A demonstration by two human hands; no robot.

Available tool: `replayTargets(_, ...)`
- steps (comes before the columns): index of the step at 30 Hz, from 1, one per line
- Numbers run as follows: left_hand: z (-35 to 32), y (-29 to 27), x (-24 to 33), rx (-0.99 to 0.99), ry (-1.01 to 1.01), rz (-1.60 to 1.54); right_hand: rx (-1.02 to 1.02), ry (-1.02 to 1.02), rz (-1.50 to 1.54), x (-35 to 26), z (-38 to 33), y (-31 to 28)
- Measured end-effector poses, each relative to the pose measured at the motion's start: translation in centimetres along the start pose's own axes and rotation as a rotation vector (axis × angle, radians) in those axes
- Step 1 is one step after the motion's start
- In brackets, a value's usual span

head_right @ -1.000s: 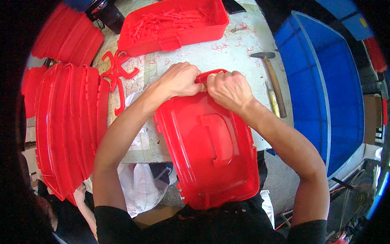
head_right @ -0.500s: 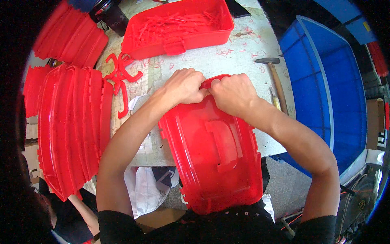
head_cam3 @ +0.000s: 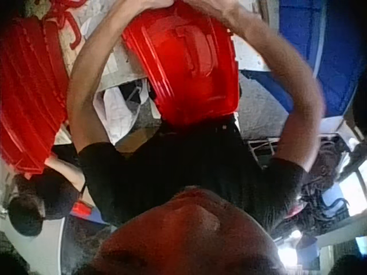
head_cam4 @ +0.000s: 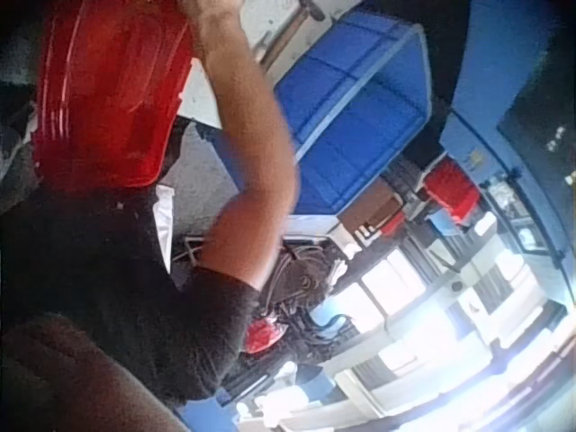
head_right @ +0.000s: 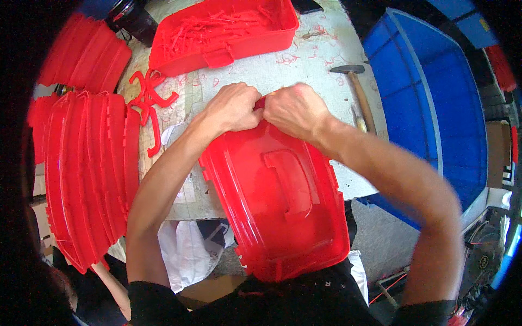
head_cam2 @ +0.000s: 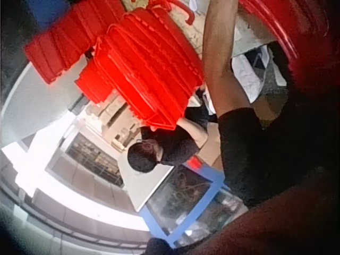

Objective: The person repeatedly trims excess plastic flash from red plastic containers using a utility knife. They rotate each container to access different edges, remove small plastic pieces, and place finished units into a cardboard box.

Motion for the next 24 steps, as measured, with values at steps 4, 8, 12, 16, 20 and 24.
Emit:
replayTargets(4, 0.0, -0.2, 0.3, -0.033, 0.021, 0.030, 0.057, 0.236, 0.203, 0.0, -1.2, 0.4)
replayTargets(8, 0.1, -0.5, 0.5, -0.045, 0.041, 0.070, 0.075, 0.117, 0.057, -0.5, -1.0, -0.4)
replayTargets(12, 0.1, -0.4, 0.1, -0.067, 0.020, 0.056, 0.029, -0.181, -0.099, -1.3, 0.1, -1.0)
replayTargets(16, -0.1, -0.3, -0.1, -0.010, 0.011, 0.008, -0.062, -0.298, -0.136, -0.6, 1.1, -1.1)
replayTargets(20, -0.1, -0.1, -0.5, -0.008, -0.023, -0.012, -0.012, 0.006, 0.135, 0.4, 0.7, -1.2)
replayTargets(24, 0.3, 0.4, -1.4, -0.208, -0.002, -0.273, 0.022, 0.207, 0.223, 0.2, -0.9, 0.2)
Point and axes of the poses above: each hand's wrist, its own z-axis towards the middle knuckle, its own y-axis out of the palm, x = y × z, the point moved 5 cm from there along z, towards the middle knuckle
